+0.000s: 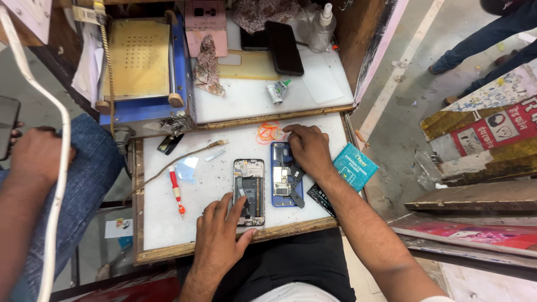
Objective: The person disassembles and reassembles two smartphones on a workbench. They remove back covers, disconnect and reconnect ribbon cables, clean components with a toothbrush, and place back covers onto the devices. Tools such as a screwdriver and toothbrush are used throughout the process.
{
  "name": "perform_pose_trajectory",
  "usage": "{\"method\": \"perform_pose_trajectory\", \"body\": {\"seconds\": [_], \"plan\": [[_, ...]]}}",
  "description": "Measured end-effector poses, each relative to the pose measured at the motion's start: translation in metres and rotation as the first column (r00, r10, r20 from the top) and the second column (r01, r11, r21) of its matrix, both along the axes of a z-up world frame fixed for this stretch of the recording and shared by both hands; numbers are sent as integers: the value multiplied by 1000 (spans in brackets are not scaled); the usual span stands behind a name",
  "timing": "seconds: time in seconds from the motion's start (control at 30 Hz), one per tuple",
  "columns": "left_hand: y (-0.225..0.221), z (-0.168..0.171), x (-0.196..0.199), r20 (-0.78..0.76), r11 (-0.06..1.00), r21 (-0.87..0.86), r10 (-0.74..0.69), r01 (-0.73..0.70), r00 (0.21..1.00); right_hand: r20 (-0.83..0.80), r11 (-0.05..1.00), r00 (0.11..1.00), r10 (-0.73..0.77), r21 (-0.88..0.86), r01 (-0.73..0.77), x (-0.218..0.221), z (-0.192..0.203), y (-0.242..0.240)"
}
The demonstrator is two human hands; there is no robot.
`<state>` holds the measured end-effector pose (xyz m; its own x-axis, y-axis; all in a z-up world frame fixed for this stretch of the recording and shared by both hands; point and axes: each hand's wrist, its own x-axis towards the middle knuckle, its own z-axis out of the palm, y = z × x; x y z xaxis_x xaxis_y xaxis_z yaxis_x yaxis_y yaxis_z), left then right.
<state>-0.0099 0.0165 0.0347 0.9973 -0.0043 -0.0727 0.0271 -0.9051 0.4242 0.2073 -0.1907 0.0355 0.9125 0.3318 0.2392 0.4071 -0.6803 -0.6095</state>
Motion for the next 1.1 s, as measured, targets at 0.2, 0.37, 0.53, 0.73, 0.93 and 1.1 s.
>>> {"method": "perform_pose_trajectory", "body": {"seconds": [0.2,0.37,0.53,0.73,0.93,1.1], "plan": [[-1,13,3,-18,1000,13,-10,10,1000,97,996,994,-55,-62,61,5,-3,5],[-1,16,3,24,1000,-16,3,-3,1000,75,989,997,1,-145,10,3,1,5],[4,6,7,44,1000,-11,-17,18,999,61,993,998,23,-113,-16,5,2,1],[3,-1,12,111,1000,13,13,-15,994,69,999,998,10,-41,-7,7,2,3],[7,2,14,245,997,-70,46,-29,968,77,999,997,-3,38,0,10,4,5],[6,-2,12,262,993,-113,73,-45,962,-55,996,998,1,92,5,12,7,3]]}}
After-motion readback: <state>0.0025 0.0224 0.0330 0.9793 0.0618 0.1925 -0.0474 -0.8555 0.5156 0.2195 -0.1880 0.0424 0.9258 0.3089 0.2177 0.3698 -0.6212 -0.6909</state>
